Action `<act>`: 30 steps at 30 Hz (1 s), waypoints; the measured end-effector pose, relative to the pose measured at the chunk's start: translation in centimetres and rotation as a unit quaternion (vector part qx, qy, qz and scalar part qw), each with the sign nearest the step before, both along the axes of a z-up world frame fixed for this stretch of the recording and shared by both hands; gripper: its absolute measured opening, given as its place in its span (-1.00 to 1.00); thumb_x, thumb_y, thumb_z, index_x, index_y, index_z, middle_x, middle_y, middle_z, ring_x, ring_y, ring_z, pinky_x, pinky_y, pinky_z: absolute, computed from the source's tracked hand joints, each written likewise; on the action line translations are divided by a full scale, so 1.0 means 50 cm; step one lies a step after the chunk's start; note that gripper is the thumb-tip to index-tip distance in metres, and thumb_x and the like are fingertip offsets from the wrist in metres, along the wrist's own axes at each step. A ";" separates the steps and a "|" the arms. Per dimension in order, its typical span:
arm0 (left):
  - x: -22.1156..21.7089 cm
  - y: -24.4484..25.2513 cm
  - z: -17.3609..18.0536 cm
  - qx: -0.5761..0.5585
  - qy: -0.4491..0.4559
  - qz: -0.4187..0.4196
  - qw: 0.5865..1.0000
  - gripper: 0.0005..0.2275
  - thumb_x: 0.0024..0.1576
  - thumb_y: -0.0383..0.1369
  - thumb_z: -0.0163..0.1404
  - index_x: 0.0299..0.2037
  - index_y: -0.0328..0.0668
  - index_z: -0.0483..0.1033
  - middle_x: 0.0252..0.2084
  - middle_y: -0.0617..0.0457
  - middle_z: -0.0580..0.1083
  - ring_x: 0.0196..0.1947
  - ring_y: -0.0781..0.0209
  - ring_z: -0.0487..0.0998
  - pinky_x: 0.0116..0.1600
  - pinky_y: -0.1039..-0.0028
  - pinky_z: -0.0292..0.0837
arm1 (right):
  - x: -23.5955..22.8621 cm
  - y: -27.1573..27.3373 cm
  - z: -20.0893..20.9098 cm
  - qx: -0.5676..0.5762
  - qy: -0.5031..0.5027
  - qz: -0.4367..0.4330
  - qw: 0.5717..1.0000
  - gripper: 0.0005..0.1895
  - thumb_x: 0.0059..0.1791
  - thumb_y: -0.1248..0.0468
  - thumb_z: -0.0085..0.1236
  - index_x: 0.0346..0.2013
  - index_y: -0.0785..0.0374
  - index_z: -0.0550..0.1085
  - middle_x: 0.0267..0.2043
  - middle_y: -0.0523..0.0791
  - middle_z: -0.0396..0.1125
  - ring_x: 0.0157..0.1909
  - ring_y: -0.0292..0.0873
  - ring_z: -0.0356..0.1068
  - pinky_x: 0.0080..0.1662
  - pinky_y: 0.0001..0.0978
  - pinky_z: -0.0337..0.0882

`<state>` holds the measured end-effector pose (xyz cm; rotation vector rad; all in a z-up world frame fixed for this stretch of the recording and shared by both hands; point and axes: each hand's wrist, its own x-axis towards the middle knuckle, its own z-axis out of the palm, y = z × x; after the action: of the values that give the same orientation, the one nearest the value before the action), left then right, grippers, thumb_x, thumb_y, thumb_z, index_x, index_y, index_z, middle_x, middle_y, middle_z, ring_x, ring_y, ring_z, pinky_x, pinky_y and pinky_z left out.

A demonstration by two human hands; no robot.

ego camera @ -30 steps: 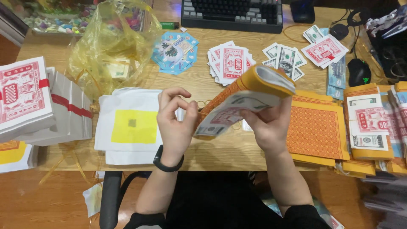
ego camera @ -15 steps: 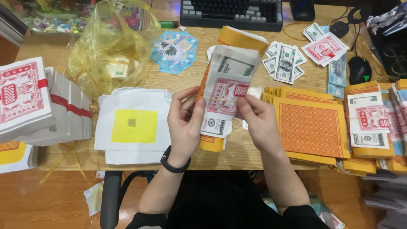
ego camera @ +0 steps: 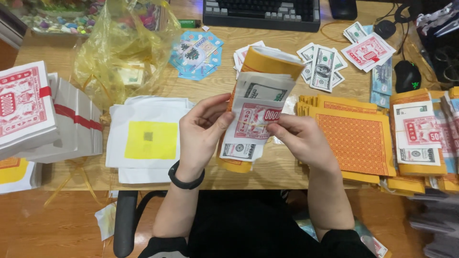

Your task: The person prepares joss paper by placing stacks of printed paper and spirit money into white and gold paper sleeves, then folding and securing the bundles with rubber bands.

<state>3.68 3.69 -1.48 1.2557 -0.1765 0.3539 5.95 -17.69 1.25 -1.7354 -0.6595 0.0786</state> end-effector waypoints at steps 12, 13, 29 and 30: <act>-0.031 -0.078 0.058 0.113 0.149 -0.041 0.982 -0.30 0.29 0.03 -0.45 0.36 -0.60 -0.19 0.35 -0.64 -0.08 0.38 -0.49 -0.13 0.38 -0.17 -0.29 | -0.004 0.051 -0.035 -0.106 -0.017 -0.090 0.990 -0.68 0.10 0.15 -0.15 -0.03 0.38 0.25 -0.31 0.21 0.41 -0.26 0.18 0.46 -0.18 0.11 0.45; -0.028 -0.076 0.032 0.114 0.149 -0.044 0.981 -0.30 0.29 0.03 -0.45 0.36 -0.60 -0.19 0.35 -0.64 -0.08 0.38 -0.49 -0.13 0.38 -0.17 -0.29 | -0.009 0.049 -0.038 -0.106 -0.016 -0.093 0.990 -0.68 0.10 0.15 -0.15 -0.03 0.38 0.25 -0.31 0.21 0.41 -0.26 0.18 0.46 -0.18 0.11 0.45; 0.006 -0.140 -0.081 -0.131 0.132 0.061 0.981 -0.63 0.32 -0.20 -0.25 0.25 -0.22 0.24 0.14 -0.05 0.40 0.13 0.27 0.34 0.26 0.27 0.31 | -0.053 -0.001 -0.015 -0.133 0.025 -0.061 0.989 -0.39 -0.14 0.23 0.26 0.10 0.34 0.22 -0.13 0.28 0.42 -0.09 0.40 0.41 -0.08 0.22 0.40; 0.009 -0.143 -0.071 -0.173 0.139 0.102 0.970 -0.66 0.33 -0.19 -0.24 0.21 -0.19 0.30 0.13 -0.03 0.40 0.11 0.28 0.33 0.27 0.32 0.29 | -0.054 -0.001 -0.004 -0.120 0.048 -0.035 0.991 -0.27 -0.20 0.26 0.34 0.16 0.37 0.20 -0.05 0.31 0.38 -0.02 0.42 0.38 0.02 0.23 0.37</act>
<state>4.11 -3.44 -5.04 0.9655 0.2486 0.3638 3.24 -17.74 1.03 -1.9715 -0.5347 0.1995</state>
